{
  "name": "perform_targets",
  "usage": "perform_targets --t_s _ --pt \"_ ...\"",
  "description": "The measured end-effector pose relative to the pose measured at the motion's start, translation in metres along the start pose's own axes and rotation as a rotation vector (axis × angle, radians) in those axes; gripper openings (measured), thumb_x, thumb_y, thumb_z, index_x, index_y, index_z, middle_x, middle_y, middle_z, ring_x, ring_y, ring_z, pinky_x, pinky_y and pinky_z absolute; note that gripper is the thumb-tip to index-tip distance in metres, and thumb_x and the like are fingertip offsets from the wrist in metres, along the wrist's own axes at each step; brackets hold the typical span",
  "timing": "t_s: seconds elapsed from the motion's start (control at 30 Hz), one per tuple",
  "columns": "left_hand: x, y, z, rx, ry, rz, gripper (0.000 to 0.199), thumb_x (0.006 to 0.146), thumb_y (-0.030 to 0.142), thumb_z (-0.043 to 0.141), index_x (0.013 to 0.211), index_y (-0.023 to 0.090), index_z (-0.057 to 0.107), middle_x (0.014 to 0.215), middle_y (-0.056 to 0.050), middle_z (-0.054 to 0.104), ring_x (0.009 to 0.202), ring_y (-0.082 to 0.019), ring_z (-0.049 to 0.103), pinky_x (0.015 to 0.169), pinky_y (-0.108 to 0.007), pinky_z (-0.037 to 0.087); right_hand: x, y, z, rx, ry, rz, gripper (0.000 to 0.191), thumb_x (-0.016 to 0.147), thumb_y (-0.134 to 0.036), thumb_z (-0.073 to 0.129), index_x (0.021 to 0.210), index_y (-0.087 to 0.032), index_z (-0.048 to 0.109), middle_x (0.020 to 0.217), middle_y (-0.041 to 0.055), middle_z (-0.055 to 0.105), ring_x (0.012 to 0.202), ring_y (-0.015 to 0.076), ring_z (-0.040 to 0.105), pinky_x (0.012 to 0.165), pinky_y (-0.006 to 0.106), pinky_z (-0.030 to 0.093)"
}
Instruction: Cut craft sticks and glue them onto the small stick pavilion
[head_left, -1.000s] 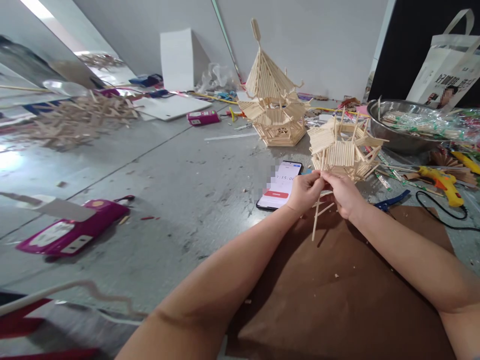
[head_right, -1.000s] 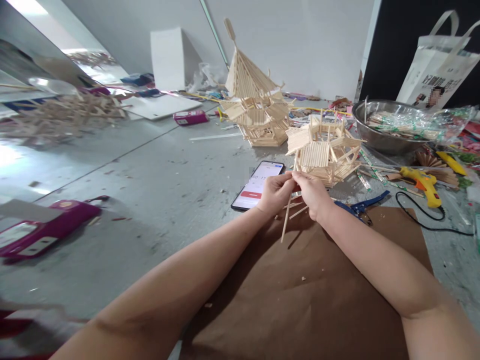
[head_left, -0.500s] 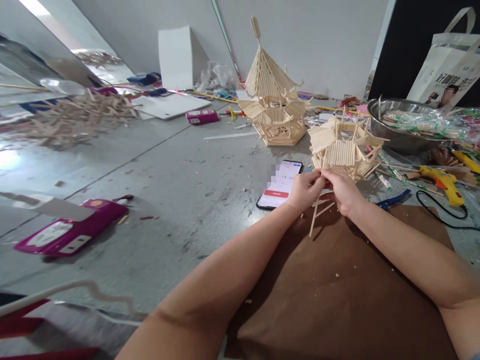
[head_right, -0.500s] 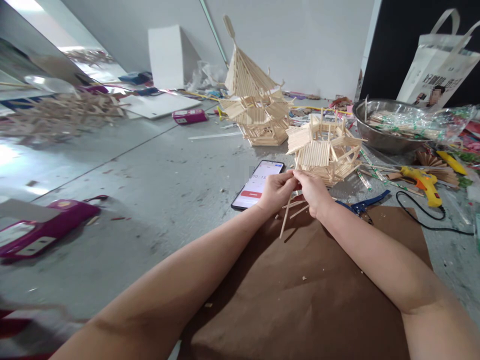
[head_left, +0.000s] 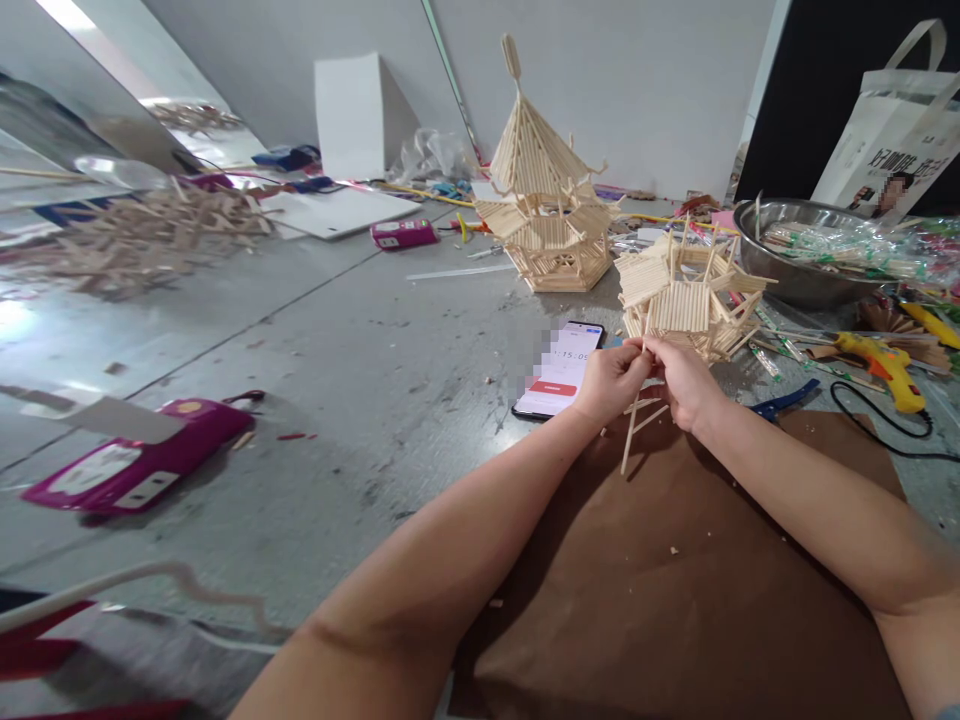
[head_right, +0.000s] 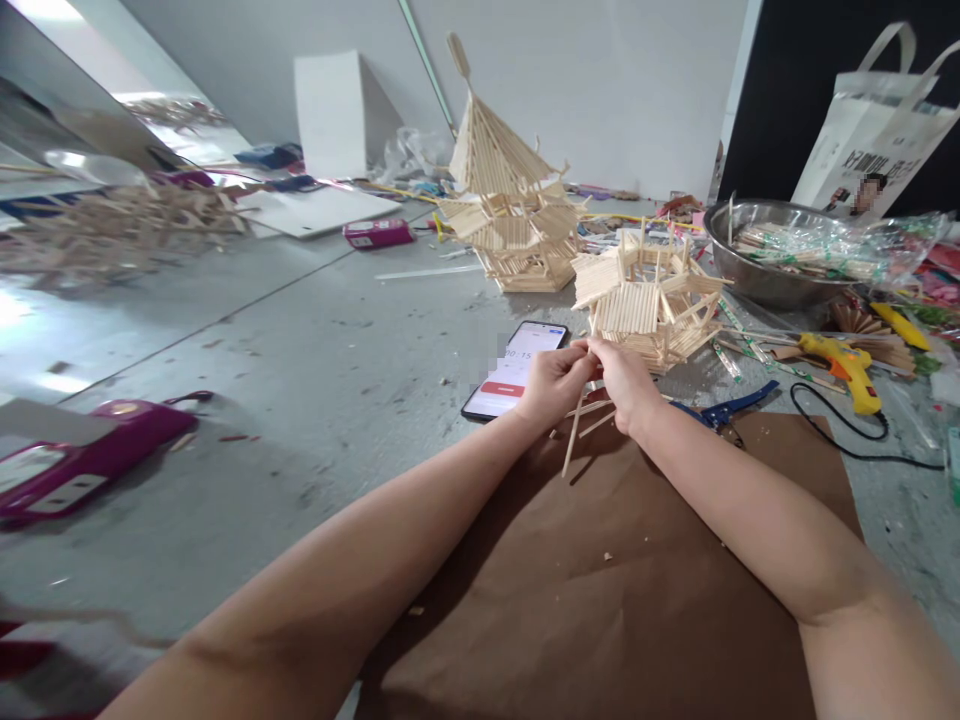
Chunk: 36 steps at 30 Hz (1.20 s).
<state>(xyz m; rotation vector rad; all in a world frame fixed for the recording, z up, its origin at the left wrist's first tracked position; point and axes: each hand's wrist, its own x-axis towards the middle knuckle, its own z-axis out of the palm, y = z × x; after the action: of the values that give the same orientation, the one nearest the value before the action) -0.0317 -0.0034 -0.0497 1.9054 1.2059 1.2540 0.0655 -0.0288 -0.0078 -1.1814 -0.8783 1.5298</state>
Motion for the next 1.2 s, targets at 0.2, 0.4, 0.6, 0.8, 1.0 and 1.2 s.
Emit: perform_targets --t_s 0.2,0.4,0.6,0.8,1.0,1.2 --pt "-0.001 0.005 -0.001 0.041 -0.007 0.013 0.035 0.072 0.033 0.042 0.043 0.016 0.036 0.042 0.003 0.034 0.043 -0.006 0.032 0.043 -0.019 0.027 0.001 0.004 -0.001 -0.019 0.008 -0.039 0.023 0.072 -0.034 0.046 0.074 -0.020 0.065 0.075 0.0002 0.062 0.060 0.0095 0.051 0.048 0.021 0.036" --pt "-0.005 0.008 -0.001 0.064 0.014 0.034 0.035 0.072 0.033 0.043 0.043 0.016 0.035 0.042 0.004 0.033 0.042 -0.006 0.031 0.043 -0.020 0.023 -0.001 0.006 -0.002 -0.029 0.007 -0.069 0.026 0.068 -0.037 0.047 0.076 -0.020 0.066 0.079 0.0003 0.064 0.066 0.0112 0.053 0.050 0.022 0.037" --pt "-0.011 0.019 0.000 -0.031 0.022 0.025 0.033 0.071 0.032 0.045 0.043 0.016 0.038 0.044 0.003 0.036 0.044 -0.006 0.032 0.045 -0.021 0.025 -0.009 0.005 -0.005 -0.032 0.019 -0.130 0.027 0.067 -0.040 0.050 0.074 -0.020 0.066 0.077 0.0007 0.065 0.071 0.0126 0.056 0.054 0.023 0.039" --pt "-0.021 0.058 0.009 -0.789 -0.128 -0.348 0.019 0.067 0.031 0.048 0.069 0.014 0.057 0.058 0.000 0.056 0.054 -0.011 0.051 0.056 -0.024 0.042 -0.025 0.000 -0.032 -0.204 0.082 -0.460 0.024 0.072 -0.040 0.051 0.072 -0.022 0.067 0.083 0.0015 0.065 0.085 0.0171 0.057 0.072 0.032 0.044" --pt "-0.031 0.082 0.017 -1.039 -0.266 -0.659 0.024 0.070 0.038 0.054 0.066 0.014 0.055 0.055 0.001 0.051 0.044 -0.007 0.046 0.042 -0.021 0.037 -0.043 0.008 -0.058 -0.437 0.159 -0.681 0.026 0.078 -0.037 0.047 0.070 -0.027 0.069 0.084 0.0014 0.065 0.101 0.0192 0.051 0.090 0.037 0.037" --pt "-0.035 0.087 0.015 -0.813 -0.295 -0.558 0.040 0.065 0.048 0.062 0.050 0.014 0.045 0.045 0.005 0.035 0.037 -0.002 0.024 0.035 -0.020 0.011 -0.059 0.005 -0.065 -0.545 0.014 -0.629 0.029 0.081 -0.037 0.042 0.085 -0.027 0.069 0.096 0.0017 0.065 0.105 0.0206 0.050 0.092 0.039 0.036"
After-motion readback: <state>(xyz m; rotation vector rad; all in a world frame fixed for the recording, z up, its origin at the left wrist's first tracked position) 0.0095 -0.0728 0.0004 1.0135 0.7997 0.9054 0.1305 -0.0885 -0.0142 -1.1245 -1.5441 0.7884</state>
